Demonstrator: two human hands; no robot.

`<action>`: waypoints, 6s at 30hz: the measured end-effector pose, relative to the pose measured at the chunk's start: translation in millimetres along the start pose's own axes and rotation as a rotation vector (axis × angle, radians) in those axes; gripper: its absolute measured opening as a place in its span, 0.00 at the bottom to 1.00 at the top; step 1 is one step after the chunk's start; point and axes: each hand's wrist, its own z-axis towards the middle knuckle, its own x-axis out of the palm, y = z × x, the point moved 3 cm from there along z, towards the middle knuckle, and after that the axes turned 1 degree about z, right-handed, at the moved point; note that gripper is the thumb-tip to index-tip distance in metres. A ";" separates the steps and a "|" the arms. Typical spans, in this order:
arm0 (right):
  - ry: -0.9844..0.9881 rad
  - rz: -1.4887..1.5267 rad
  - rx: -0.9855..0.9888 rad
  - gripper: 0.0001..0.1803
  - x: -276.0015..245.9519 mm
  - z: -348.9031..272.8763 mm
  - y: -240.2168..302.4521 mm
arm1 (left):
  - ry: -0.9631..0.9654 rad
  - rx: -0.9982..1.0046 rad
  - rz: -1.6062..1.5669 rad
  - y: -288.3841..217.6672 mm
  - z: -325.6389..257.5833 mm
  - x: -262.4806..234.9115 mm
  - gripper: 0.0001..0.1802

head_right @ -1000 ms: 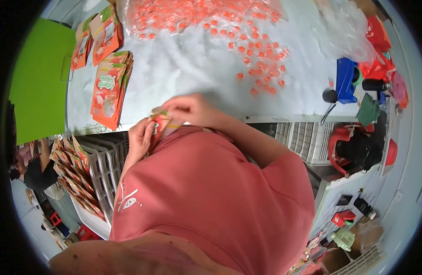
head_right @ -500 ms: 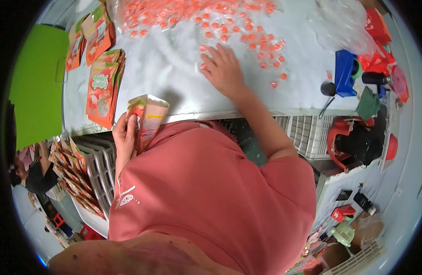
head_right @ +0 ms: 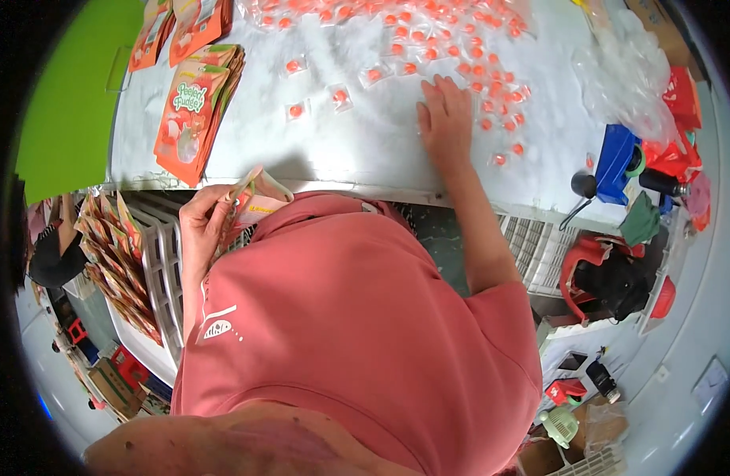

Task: Manually packaging small wrapped candies into larger plastic bags for retail or distribution.

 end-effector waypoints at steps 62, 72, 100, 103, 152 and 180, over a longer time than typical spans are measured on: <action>-0.069 -0.108 -0.026 0.23 75.9 86.0 -4.4 | 0.043 -0.135 -0.100 -2.0 -15.2 18.9 0.07; -0.008 0.344 0.059 0.20 58.6 54.1 31.1 | 0.043 -0.157 -0.067 -3.6 -17.4 19.3 0.07; -0.192 0.445 0.155 0.16 45.1 36.9 20.5 | 0.070 -0.171 -0.106 -0.3 -18.3 21.9 0.08; -0.184 0.287 0.124 0.19 63.4 45.8 24.1 | 0.059 -0.171 -0.115 4.4 -18.8 23.6 0.08; -0.227 0.414 0.303 0.14 -17.6 -51.6 2.8 | 0.118 -0.198 -0.177 16.9 -19.3 30.7 0.11; 0.003 0.600 -0.027 0.22 51.5 8.6 98.2 | 0.133 -0.277 -0.197 9.6 -19.4 31.4 0.11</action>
